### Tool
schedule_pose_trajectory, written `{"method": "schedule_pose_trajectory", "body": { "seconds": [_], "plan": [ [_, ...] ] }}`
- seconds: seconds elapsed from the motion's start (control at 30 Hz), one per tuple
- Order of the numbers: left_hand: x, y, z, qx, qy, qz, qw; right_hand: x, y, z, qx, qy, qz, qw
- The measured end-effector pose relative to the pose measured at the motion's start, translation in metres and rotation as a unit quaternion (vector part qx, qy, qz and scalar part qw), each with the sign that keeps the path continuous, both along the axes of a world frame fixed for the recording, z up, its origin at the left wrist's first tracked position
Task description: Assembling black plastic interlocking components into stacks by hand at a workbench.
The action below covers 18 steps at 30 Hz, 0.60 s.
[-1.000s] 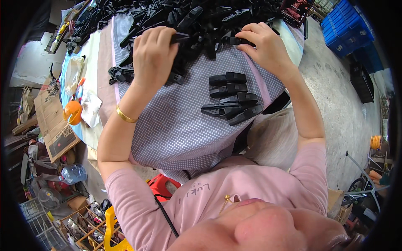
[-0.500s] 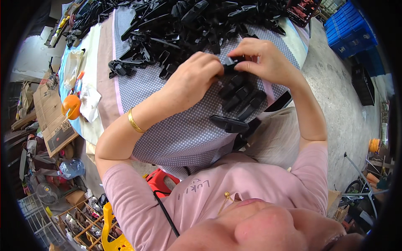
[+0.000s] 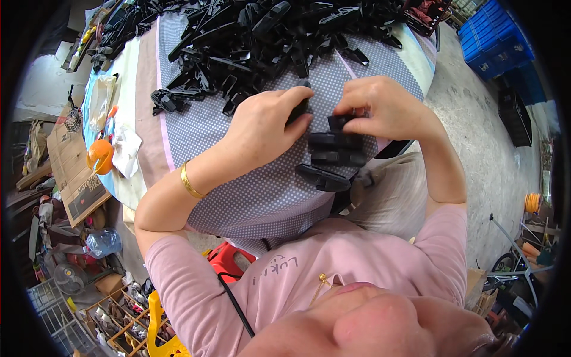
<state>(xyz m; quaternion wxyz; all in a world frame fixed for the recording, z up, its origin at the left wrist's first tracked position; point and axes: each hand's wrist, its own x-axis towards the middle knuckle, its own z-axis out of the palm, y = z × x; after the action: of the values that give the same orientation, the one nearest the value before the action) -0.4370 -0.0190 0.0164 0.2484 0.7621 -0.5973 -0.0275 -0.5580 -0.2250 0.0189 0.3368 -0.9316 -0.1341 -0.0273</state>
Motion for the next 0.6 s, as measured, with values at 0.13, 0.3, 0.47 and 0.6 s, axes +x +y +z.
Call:
{"method": "schedule_pose_trajectory", "body": {
  "seconds": [0.13, 0.3, 0.47, 0.6],
  "plan": [
    [0.014, -0.006, -0.004, 0.053, 0.264, 0.049, 0.962, 0.003, 0.001, -0.003, 0.048, 0.013, 0.013, 0.999],
    [0.015, -0.002, -0.012, -0.002, 0.032, 0.034, 0.999, 0.011, 0.004, -0.006, 0.091, -0.082, -0.098, 0.988],
    [0.016, -0.003, -0.014, -0.028, 0.023, 0.028, 0.999, 0.01, 0.012, -0.016, -0.02, -0.163, -0.092, 0.982],
    [0.019, 0.001, -0.011, -0.025, 0.096, 0.065, 0.993, 0.008, 0.012, -0.009, -0.074, -0.155, -0.087, 0.981]
  ]
}}
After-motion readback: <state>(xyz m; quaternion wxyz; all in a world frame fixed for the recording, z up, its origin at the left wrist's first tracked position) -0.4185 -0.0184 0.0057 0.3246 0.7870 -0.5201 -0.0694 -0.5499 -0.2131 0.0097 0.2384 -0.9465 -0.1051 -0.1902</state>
